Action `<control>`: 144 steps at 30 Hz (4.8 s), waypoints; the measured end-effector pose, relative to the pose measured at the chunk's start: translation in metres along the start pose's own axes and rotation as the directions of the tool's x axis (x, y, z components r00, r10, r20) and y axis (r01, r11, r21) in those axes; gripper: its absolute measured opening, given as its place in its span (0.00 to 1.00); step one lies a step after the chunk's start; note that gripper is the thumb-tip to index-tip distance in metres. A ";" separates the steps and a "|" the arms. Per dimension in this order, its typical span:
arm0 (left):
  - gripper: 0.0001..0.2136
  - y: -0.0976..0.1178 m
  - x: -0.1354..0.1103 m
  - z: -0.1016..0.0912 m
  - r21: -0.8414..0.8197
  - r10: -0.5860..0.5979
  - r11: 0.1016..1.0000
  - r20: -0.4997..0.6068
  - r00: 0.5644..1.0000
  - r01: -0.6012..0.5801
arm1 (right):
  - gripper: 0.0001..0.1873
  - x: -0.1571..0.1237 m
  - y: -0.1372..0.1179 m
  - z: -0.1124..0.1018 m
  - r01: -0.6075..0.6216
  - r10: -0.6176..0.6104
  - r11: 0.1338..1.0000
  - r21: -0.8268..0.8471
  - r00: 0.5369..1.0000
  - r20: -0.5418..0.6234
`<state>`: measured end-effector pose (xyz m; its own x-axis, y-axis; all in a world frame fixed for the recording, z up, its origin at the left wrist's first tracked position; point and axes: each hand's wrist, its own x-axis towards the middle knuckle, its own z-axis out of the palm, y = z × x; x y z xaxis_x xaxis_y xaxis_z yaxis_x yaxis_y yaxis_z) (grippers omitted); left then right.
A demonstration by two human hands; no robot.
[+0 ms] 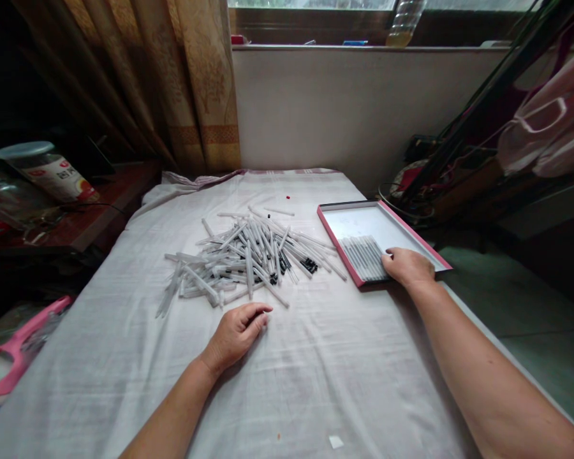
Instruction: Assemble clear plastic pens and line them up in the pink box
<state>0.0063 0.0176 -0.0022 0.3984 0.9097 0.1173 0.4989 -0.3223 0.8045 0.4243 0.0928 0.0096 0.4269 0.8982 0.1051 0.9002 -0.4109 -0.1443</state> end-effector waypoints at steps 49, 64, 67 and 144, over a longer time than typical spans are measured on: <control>0.12 0.000 0.000 0.000 0.013 -0.012 1.000 0.025 1.000 0.012 | 0.13 -0.131 -0.083 0.022 0.528 -0.517 0.796 0.296 0.848 -0.121; 0.12 0.000 -0.001 -0.001 0.030 -0.009 1.000 0.026 1.000 0.009 | 0.14 -0.129 -0.074 0.015 0.460 -0.477 0.805 0.375 0.877 -0.053; 0.11 0.000 0.000 0.000 0.027 -0.006 1.000 0.020 1.000 0.005 | 0.15 -0.129 -0.073 0.015 0.462 -0.498 0.780 0.423 0.867 -0.028; 0.13 0.007 0.018 -0.005 0.682 0.326 0.715 -0.133 0.936 -0.153 | 0.10 -0.149 -0.169 -0.004 0.556 -0.579 0.815 0.163 0.792 0.194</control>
<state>0.0130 0.0334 0.0089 0.4336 0.7809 0.4497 0.8207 -0.5483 0.1607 0.2091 0.0280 0.0221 -0.1997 0.9796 -0.0244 0.9570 0.1896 -0.2195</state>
